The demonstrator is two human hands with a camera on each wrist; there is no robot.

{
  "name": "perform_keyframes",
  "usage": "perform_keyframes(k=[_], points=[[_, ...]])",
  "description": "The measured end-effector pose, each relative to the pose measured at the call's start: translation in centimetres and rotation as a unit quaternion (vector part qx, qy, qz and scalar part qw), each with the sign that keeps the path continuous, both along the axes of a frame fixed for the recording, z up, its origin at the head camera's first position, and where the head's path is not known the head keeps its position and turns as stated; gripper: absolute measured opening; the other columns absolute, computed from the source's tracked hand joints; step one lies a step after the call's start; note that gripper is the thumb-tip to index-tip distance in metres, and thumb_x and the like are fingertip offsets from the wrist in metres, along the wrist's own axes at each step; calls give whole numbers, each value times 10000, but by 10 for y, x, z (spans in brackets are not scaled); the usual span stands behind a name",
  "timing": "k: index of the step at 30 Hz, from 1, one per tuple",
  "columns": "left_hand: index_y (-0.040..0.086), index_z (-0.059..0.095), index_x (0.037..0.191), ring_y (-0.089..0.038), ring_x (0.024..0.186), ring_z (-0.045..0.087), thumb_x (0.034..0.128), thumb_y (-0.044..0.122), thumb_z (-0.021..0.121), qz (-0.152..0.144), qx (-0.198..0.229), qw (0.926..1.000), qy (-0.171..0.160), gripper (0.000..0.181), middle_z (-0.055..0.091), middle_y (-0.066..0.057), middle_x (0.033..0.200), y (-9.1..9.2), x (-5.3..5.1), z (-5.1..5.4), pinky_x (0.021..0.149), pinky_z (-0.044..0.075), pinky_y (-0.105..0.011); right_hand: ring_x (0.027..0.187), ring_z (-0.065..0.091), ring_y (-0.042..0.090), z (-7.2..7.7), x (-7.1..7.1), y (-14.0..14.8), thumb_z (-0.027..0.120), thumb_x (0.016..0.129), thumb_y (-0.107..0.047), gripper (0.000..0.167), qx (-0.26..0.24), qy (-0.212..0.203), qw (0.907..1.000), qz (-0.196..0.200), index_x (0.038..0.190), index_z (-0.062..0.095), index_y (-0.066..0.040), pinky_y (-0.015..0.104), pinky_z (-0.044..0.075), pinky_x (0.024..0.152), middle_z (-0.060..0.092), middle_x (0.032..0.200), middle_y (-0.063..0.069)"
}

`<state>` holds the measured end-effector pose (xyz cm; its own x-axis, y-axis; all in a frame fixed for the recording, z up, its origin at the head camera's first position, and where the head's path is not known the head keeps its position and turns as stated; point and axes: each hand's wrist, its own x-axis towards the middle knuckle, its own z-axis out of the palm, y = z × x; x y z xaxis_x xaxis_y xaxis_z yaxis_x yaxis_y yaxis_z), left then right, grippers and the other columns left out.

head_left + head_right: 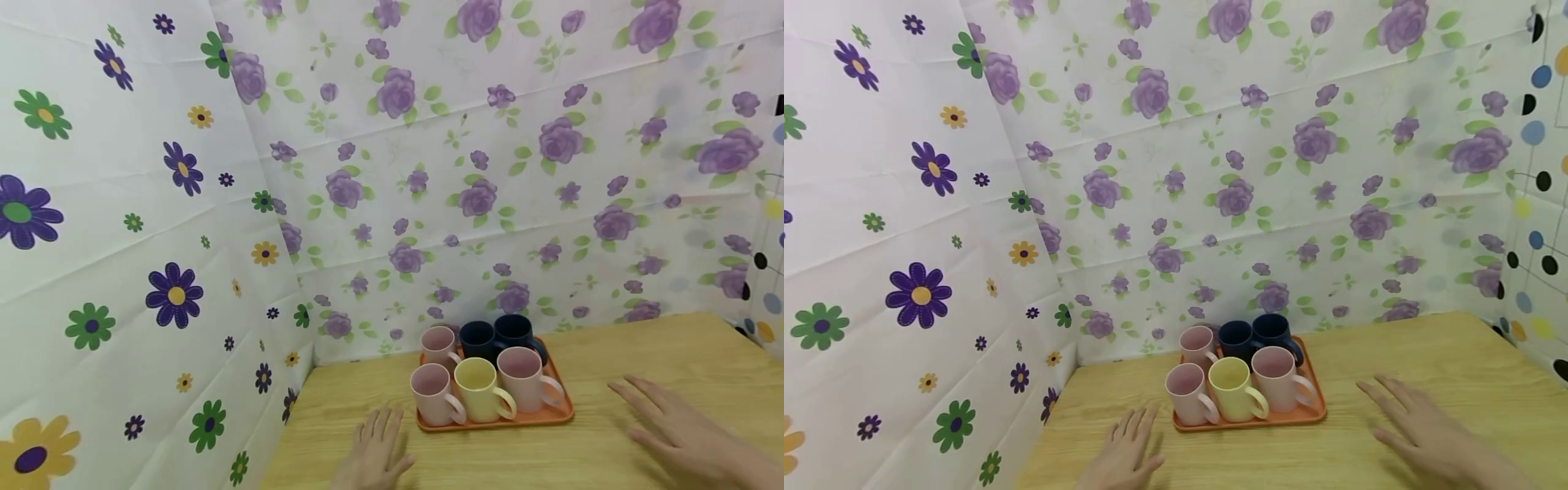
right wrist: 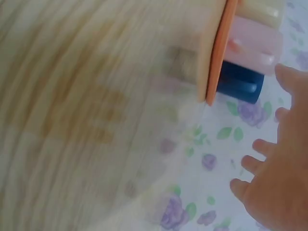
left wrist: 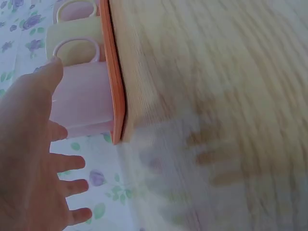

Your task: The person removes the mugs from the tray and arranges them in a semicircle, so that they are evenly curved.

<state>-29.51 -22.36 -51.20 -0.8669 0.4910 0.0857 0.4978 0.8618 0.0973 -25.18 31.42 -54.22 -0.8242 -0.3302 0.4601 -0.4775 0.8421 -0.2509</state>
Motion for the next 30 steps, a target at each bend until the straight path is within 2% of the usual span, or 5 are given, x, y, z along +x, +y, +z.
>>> perform_keyframes(k=[5, 9, 15, 21, 30], points=[[74, 233, 1528, -432, 1334, 403, 970, 544, 445, -61, 679, 9950, -736, 760, 377, -221, 1498, 3, 1, 5, 1000, 385, -656, 1213, 424, 434, 5, -2, -10, 622, 941, -262, 699, -389, -452, 9979, 238, 1533, 250, -273, 613, 469, 805, 399, 1458, 193], [17, 322, 1486, -414, 1307, 444, 992, 433, 484, -314, 1255, 9872, -932, 667, 447, -225, 1451, 7, -3, 6, 1022, 408, -592, 1204, 441, 464, 12, -6, -16, 572, 974, -243, 640, -766, -863, 9919, 540, 1530, 263, -183, 560, 505, 787, 417, 1429, 225], [-101, 403, 1401, -376, 1190, 554, 1013, 277, 488, -287, 2514, 9583, -1330, 549, 546, -236, 1341, 13, -18, -4, 978, 484, -474, 1176, 544, 71, 15, -20, -24, 564, 978, -230, 518, -1279, -1052, 9838, 688, 1460, 407, -118, 260, 529, 795, 530, 1379, 172], [-169, 511, 1274, -228, 870, 645, 992, 136, 509, 227, 3556, 9239, -1394, 415, 674, -208, 1012, 19, -34, -16, 709, 533, -236, 1034, 586, -54, 12, -36, -41, 589, 960, -149, 405, -2203, -1081, 9651, 911, 1325, 534, 17, 221, 552, 781, 640, 1237, 115], [-76, 683, 882, -66, 603, 537, 956, 45, 543, 423, 3865, 9137, -1180, 200, 656, -205, 718, 35, -50, -25, 529, 442, -151, 880, 620, -65, 15, -55, -68, 659, 910, -135, 398, -2589, -1271, 9541, 807, 1220, 585, 102, 195, 554, 735, 699, 1050, 209]])
